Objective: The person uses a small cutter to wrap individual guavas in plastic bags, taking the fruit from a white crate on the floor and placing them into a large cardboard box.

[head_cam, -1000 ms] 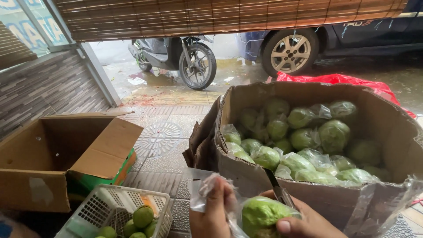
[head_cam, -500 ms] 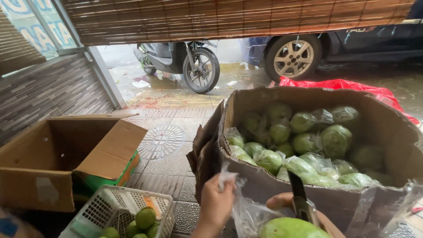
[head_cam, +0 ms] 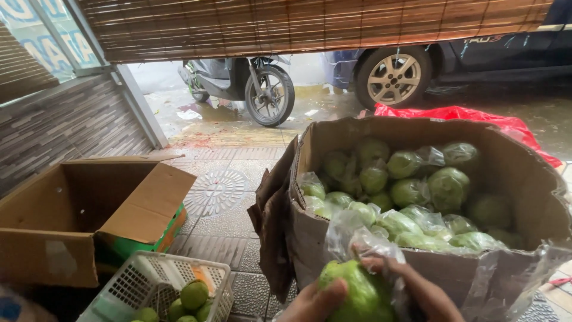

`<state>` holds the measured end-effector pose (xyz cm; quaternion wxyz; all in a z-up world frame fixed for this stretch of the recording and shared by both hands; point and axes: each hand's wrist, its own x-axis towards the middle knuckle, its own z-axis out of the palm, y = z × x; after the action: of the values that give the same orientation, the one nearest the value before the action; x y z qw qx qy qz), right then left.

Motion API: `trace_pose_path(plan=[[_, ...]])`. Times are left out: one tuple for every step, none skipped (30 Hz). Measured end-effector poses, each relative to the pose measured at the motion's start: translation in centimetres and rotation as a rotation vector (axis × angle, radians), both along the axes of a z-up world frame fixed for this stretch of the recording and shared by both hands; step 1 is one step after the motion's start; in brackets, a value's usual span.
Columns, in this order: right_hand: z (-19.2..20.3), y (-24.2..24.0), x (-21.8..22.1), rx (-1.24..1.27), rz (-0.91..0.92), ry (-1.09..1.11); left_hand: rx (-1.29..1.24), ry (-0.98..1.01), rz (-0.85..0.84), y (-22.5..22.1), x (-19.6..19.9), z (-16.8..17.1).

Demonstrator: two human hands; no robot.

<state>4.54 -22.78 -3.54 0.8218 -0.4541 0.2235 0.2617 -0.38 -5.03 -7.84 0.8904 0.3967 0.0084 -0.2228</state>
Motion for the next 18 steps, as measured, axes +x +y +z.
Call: trace_pose_path(plan=[[-1.7,-1.6,-0.3,0.000,0.003,0.000,0.000,0.000,0.003,0.0,-0.4,1.3],[-3.4,-3.2,-0.5,-0.058,0.022,-0.511,0.229,0.026,0.064,0.0,-0.8,2.6],[-5.0,-4.9,-0.7,-0.095,0.083,-1.028,0.458,0.048,0.125,-0.1,-1.1,3.9],[-3.9,-4.7,-0.9,-0.095,0.084,-1.032,0.458,0.045,0.128,0.5,-0.5,2.4],[-2.9,-4.4,-1.1,-0.246,-0.034,-0.977,0.663,-0.278,0.167,1.0,0.1,0.8],[-2.0,-4.2,-1.3,-0.395,-0.150,-0.912,0.858,-0.604,0.213,1.6,0.7,-0.8],[-1.7,-4.0,-1.2,-0.393,-0.148,-0.914,0.859,-0.604,0.216,1.8,0.5,-0.7],[-1.4,-3.8,-1.0,-0.462,-0.169,-0.881,0.883,-0.628,0.271,2.1,0.4,-0.7],[-1.2,-3.7,-1.0,-0.532,-0.188,-0.845,0.906,-0.648,0.325,2.2,0.2,-0.8],[-1.7,-3.7,-0.9,-0.532,-0.185,-0.844,0.906,-0.645,0.328,2.3,-0.2,-0.2],[-2.3,-3.8,-0.8,-0.511,-0.175,-0.856,0.886,-0.624,0.316,2.4,-0.7,0.4],[-2.9,-3.8,-0.7,-0.490,-0.165,-0.867,0.865,-0.604,0.305,2.6,-1.1,0.9],[-3.7,-3.8,-0.5,-0.489,-0.158,-0.865,0.866,-0.598,0.309,2.7,-1.2,0.7],[-4.4,-3.9,-0.3,-0.565,-0.150,-0.988,0.867,-0.604,0.312,2.9,-1.3,0.4],[-5.2,-3.9,-0.1,-0.640,-0.139,-1.112,0.868,-0.610,0.316,3.0,-1.4,0.1],[-5.5,-3.7,-0.1,-0.637,-0.132,-1.112,0.871,-0.604,0.321,2.8,-1.6,0.1],[-5.7,-3.4,0.0,-0.629,-0.103,-0.974,0.780,-0.488,0.330,2.6,-1.9,0.1],[-6.0,-3.0,0.0,-0.620,-0.074,-0.836,0.686,-0.374,0.340,2.4,-2.1,0.2]])
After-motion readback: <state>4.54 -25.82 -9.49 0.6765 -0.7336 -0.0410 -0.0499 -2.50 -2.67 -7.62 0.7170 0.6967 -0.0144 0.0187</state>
